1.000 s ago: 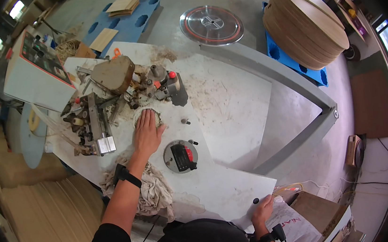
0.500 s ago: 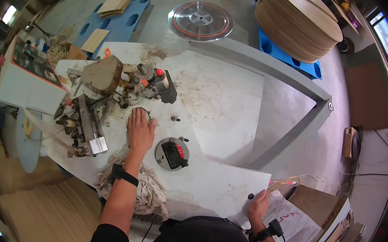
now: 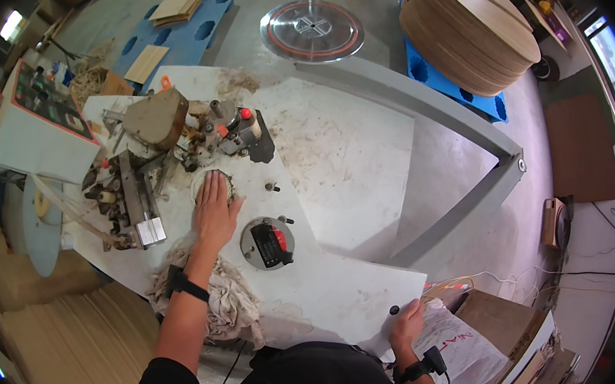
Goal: The recorder uses a knife to scrape away residue and clean a component of an industrial wood-processing machine.
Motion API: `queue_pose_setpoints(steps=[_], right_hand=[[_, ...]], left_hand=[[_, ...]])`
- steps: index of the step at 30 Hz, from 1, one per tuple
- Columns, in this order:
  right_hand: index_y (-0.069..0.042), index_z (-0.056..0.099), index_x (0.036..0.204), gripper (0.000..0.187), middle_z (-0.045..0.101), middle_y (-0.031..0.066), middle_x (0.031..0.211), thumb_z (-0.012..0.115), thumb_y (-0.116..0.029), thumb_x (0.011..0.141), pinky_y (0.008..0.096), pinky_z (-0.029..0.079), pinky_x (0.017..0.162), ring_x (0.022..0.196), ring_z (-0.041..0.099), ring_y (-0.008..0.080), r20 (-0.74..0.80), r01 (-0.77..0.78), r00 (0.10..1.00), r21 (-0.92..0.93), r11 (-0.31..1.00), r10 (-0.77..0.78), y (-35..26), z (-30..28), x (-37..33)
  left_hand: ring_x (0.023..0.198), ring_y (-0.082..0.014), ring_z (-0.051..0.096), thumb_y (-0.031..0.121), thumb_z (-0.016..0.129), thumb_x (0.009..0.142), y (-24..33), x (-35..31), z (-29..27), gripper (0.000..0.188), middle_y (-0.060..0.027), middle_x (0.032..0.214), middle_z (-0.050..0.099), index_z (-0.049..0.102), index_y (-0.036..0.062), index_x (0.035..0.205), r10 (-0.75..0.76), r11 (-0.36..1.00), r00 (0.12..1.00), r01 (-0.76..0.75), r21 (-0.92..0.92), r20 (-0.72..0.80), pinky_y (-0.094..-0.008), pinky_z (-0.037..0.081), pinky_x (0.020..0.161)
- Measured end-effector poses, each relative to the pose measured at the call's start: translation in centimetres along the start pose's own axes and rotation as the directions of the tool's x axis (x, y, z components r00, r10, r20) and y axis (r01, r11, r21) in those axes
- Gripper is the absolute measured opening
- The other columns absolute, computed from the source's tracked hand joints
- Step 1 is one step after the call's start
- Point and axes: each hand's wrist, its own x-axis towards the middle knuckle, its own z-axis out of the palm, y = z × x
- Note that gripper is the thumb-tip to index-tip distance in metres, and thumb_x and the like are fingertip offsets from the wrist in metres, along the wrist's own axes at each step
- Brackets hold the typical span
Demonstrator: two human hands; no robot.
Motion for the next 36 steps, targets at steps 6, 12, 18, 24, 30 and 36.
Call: queue_pose_setpoints(steps=[6,12,18,24,30,36], right_hand=[[-0.001,0.058,0.119,0.055,0.066,0.0268,0.105,0.029,-0.046,0.106,0.0511,0.045,0.085,0.099,0.060,0.0473,0.039,-0.060,0.997,-0.007,0.998,0.060,-0.5,-0.1,-0.2],[-0.001,0.058,0.117,0.055,0.066,0.0259,0.105,0.028,-0.046,0.106,0.0500,0.045,0.086,0.099,0.061,0.0462,0.031,-0.039,0.999,-0.039,0.998,0.040,0.1,0.0,-0.1],[-0.002,0.057,0.118,0.053,0.065,0.0251,0.105,0.029,-0.045,0.106,0.0499,0.045,0.086,0.099,0.060,0.0464,0.021,-0.026,0.999,0.019,0.999,0.026,-0.6,-0.2,-0.2],[-0.001,0.057,0.116,0.053,0.065,0.0248,0.102,0.028,-0.045,0.106,0.0498,0.045,0.086,0.097,0.060,0.0459,-0.003,-0.032,0.999,-0.041,0.999,0.032,-0.7,-0.2,-0.3],[0.000,0.057,0.115,0.053,0.065,0.0250,0.103,0.029,-0.043,0.106,0.0496,0.045,0.085,0.097,0.060,0.0456,0.017,-0.031,0.999,0.023,0.999,0.031,-0.6,-0.2,-0.3],[-0.002,0.057,0.121,0.053,0.066,0.0248,0.106,0.029,-0.043,0.106,0.0494,0.045,0.086,0.100,0.061,0.0450,0.030,-0.023,0.999,0.033,0.999,0.022,-0.6,-0.3,-0.2]], left_hand=[[0.149,-0.0317,0.025,0.044,0.051,0.099,-0.9,-0.1,-1.3,0.070,-0.0201,0.156,0.034,0.037,-0.0051,0.147,0.160,0.987,0.983,-0.161,-0.005,0.089,-0.0440,0.018,0.122],[0.148,-0.0309,0.027,0.043,0.051,0.099,-1.1,-1.0,-1.6,0.070,-0.0183,0.156,0.036,0.037,-0.0044,0.148,0.208,0.978,0.974,-0.204,-0.050,0.090,-0.0434,0.020,0.122],[0.147,-0.0304,0.029,0.043,0.052,0.099,-1.8,-0.4,-2.2,0.066,-0.0166,0.156,0.037,0.042,-0.0035,0.145,0.254,0.967,0.956,-0.250,-0.046,0.144,-0.0428,0.022,0.121],[0.148,-0.0291,0.027,0.038,0.055,0.098,-2.2,-0.3,-3.2,0.063,-0.0161,0.157,0.036,0.042,-0.0025,0.145,0.315,0.949,0.931,-0.311,-0.052,0.186,-0.0414,0.021,0.122],[0.147,-0.0371,0.026,0.043,0.054,0.098,-0.4,-1.7,-2.1,0.074,-0.0256,0.155,0.032,0.035,-0.0093,0.146,0.199,0.980,0.973,-0.199,-0.013,0.119,-0.0453,0.020,0.121],[0.146,-0.0450,0.023,0.049,0.050,0.099,0.7,-1.0,-0.8,0.083,-0.0353,0.153,0.029,0.029,-0.0174,0.144,-0.030,0.999,0.998,0.028,0.029,0.051,-0.0486,0.019,0.121]])
